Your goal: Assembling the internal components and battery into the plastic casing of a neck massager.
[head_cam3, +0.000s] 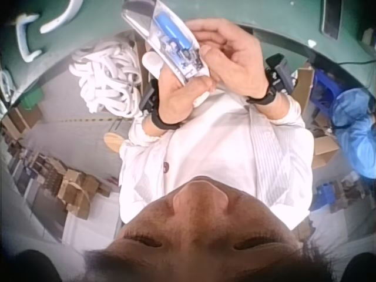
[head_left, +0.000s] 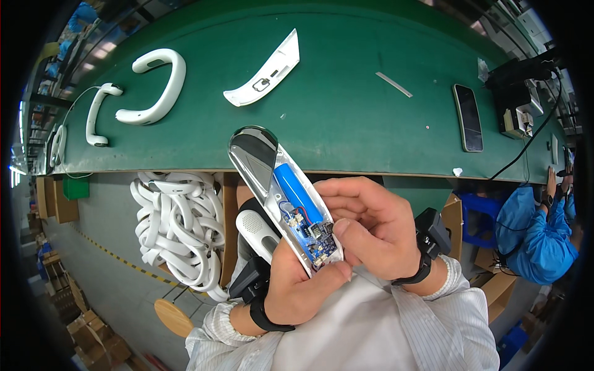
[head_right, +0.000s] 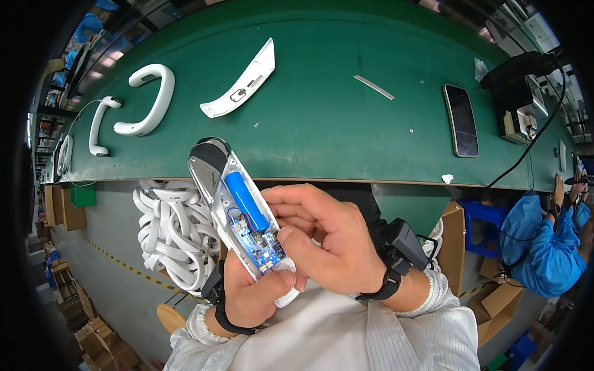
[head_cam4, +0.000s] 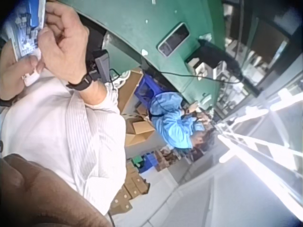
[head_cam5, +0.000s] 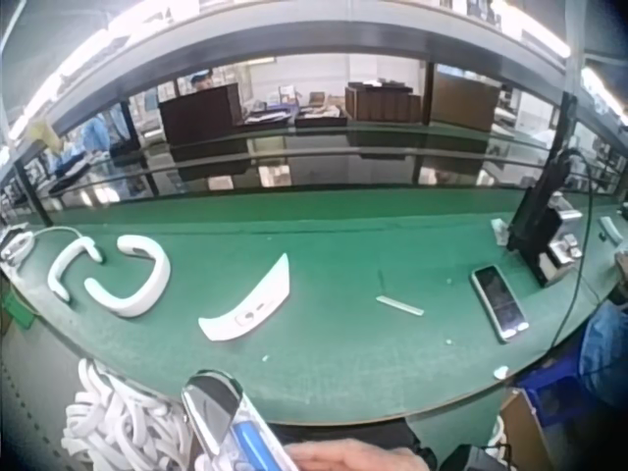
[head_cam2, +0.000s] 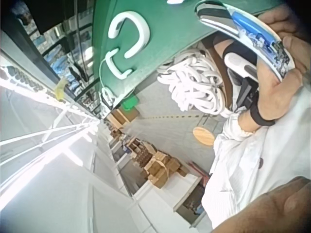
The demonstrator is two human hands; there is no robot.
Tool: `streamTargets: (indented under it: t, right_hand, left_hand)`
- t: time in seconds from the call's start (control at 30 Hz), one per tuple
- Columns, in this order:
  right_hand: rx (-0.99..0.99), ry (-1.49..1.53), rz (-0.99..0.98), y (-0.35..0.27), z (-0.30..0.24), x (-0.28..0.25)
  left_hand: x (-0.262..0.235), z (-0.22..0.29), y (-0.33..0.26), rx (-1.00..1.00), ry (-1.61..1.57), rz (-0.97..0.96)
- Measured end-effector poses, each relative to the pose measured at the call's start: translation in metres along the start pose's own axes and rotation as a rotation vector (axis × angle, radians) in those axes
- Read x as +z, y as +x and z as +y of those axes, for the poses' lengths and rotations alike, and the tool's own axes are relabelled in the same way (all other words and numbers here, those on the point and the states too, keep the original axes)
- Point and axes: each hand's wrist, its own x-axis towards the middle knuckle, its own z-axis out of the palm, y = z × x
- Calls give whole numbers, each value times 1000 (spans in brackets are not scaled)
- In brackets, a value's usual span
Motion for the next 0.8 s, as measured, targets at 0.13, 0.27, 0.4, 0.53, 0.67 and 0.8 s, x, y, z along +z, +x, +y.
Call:
streamTargets:
  t: [0.13,0.27,0.4,0.53,0.67,0.8]
  right_hand:
    - [6,21,-6,0,-3,1]
    - [55,44,-14,0,-4,2]
    - [55,50,-15,1,-4,3]
    - [96,59,-10,1,-7,4]
    - [97,64,-1,2,-4,4]
    - [92,74,3,2,-5,4]
  left_hand:
    - [-1,0,-2,17,17,-10]
    - [-1,2,-3,3,24,6]
    - [0,3,-5,-10,-5,19]
    - [-7,1,-6,-15,-70,-15]
    - [1,7,-5,-70,-31,46]
    - [-2,5,-4,-47,-29,47]
